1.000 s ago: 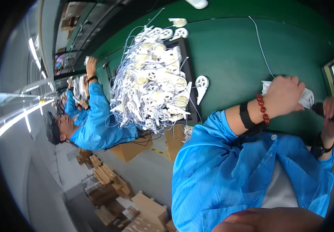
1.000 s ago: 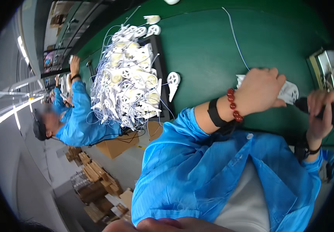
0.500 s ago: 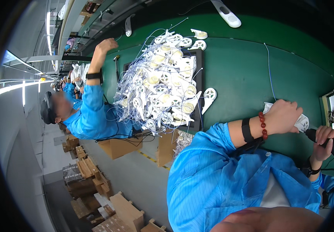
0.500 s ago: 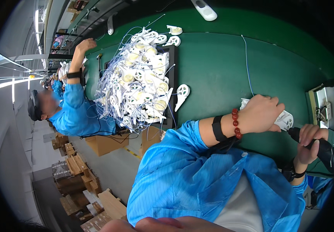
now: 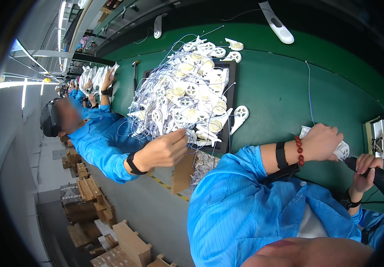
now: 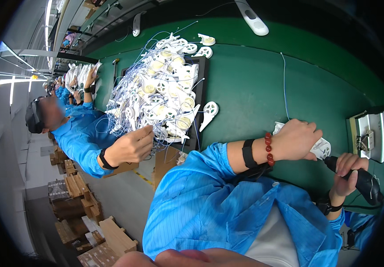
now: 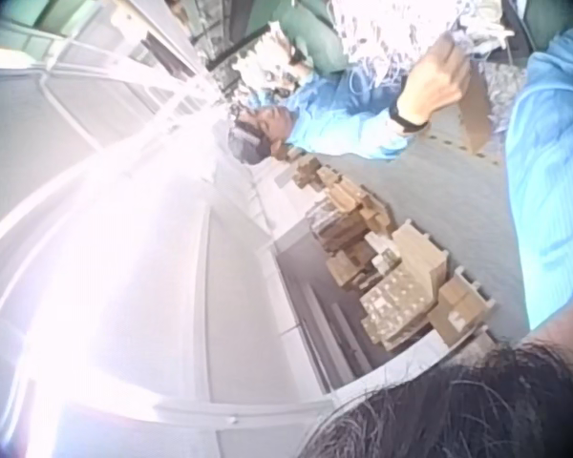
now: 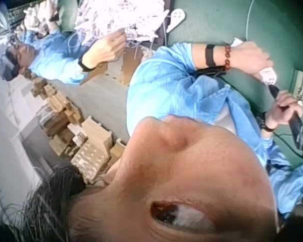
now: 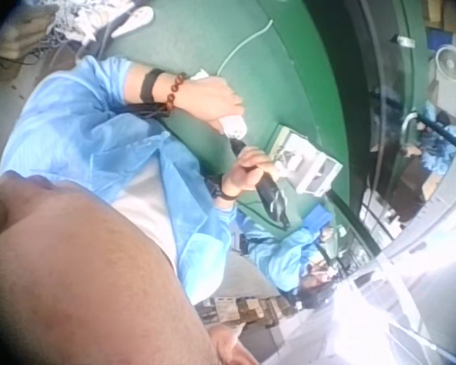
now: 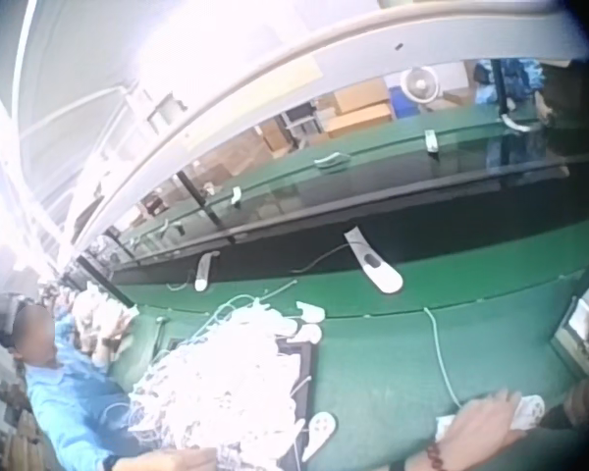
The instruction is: Assemble small electronic components using hand tools and an automated soldering/welding machine.
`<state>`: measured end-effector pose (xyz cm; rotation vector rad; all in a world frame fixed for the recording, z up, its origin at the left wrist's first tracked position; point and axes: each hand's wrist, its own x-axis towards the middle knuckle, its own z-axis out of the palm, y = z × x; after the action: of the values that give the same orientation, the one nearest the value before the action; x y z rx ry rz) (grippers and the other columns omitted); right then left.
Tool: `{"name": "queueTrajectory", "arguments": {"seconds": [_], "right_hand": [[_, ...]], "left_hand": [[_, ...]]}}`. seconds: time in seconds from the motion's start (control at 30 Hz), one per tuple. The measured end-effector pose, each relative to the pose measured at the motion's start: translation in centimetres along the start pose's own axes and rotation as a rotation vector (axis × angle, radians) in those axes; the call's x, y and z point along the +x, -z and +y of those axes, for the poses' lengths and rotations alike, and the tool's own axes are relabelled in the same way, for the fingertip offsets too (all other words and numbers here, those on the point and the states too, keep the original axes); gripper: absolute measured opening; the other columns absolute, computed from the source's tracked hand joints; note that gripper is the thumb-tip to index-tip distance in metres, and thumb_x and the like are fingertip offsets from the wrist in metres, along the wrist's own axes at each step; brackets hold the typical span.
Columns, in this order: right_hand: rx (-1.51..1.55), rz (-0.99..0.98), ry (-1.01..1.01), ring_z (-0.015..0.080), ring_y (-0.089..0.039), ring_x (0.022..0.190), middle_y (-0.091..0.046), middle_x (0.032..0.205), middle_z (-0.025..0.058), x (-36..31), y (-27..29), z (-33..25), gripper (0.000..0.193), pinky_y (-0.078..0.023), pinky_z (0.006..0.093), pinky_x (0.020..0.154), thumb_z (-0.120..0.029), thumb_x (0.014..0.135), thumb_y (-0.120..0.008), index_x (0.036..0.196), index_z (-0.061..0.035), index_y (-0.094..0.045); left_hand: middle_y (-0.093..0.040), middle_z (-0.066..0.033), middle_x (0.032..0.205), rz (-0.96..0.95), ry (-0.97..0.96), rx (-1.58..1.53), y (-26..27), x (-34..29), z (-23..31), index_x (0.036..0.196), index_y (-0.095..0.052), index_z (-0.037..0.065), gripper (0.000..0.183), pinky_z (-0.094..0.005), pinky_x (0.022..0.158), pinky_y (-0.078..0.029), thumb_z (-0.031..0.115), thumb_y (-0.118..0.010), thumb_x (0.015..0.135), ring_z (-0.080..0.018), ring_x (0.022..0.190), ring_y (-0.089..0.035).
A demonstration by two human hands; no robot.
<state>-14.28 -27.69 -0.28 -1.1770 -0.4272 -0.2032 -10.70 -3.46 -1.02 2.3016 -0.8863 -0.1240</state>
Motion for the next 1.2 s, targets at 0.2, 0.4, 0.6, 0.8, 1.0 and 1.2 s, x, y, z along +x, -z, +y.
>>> {"name": "queueTrajectory", "arguments": {"seconds": [0.2,0.4,0.6,0.8,1.0,1.2], "right_hand": [[0.002,0.02,-0.009,0.0123,-0.04,0.056,-0.047,0.067,0.0007,0.1,-0.2,0.1,0.026,-0.034,0.0286,0.057,-0.03,0.098,-0.061,0.094,-0.0098,-0.046],[0.008,0.038,-0.022,0.0122,-0.04,0.056,-0.047,0.067,0.0008,0.2,-0.2,0.0,0.027,-0.033,0.0284,0.057,-0.031,0.098,-0.062,0.093,-0.0097,-0.046],[0.044,0.03,-0.056,0.0122,-0.041,0.056,-0.047,0.067,0.0008,0.7,-0.3,-0.1,0.027,-0.033,0.0279,0.056,-0.03,0.098,-0.063,0.093,-0.0093,-0.046],[0.047,0.033,-0.082,0.0117,-0.041,0.056,-0.046,0.067,0.0007,1.5,-0.5,0.3,0.025,-0.033,0.0271,0.056,-0.029,0.101,-0.058,0.091,-0.0097,-0.045],[0.043,-0.081,-0.132,0.0113,-0.042,0.056,-0.045,0.066,0.001,2.2,0.4,-0.2,0.025,-0.035,0.0266,0.057,-0.025,0.1,-0.057,0.086,-0.0092,-0.044],[0.001,-0.047,-0.149,0.0121,-0.043,0.057,-0.047,0.067,0.001,1.9,0.1,-0.7,0.02,-0.034,0.0278,0.056,-0.022,0.098,-0.061,0.092,-0.0088,-0.047]], "left_hand": [[-0.065,-0.0142,0.087,-0.002,0.004,-0.001,0.2,0.0,0.1,0.095,-0.064,0.002,0.055,-0.0392,0.071,-0.054,0.046,-0.086,0.069,-0.0316,0.083,-0.069],[-0.065,-0.0144,0.087,-0.011,-0.001,0.002,0.2,0.1,0.1,0.095,-0.064,0.002,0.055,-0.0385,0.071,-0.054,0.046,-0.085,0.07,-0.0316,0.083,-0.069],[-0.065,-0.0142,0.088,-0.006,0.002,0.01,0.1,0.2,0.0,0.095,-0.064,0.002,0.055,-0.0387,0.071,-0.054,0.046,-0.085,0.071,-0.0311,0.082,-0.069],[-0.066,-0.0137,0.087,0.066,-0.024,0.031,-0.5,-0.3,-0.7,0.094,-0.064,0.002,0.056,-0.0387,0.07,-0.054,0.049,-0.084,0.07,-0.0305,0.081,-0.069],[-0.067,-0.0128,0.084,0.044,-0.01,0.076,-0.9,-0.4,-0.3,0.09,-0.066,0.002,0.058,-0.0386,0.066,-0.054,0.053,-0.084,0.069,-0.0289,0.078,-0.07],[-0.068,-0.0144,0.087,0.012,-0.036,0.023,-0.3,-0.1,-0.2,0.094,-0.067,0.003,0.056,-0.0414,0.069,-0.055,0.051,-0.083,0.071,-0.0309,0.083,-0.07]]}}
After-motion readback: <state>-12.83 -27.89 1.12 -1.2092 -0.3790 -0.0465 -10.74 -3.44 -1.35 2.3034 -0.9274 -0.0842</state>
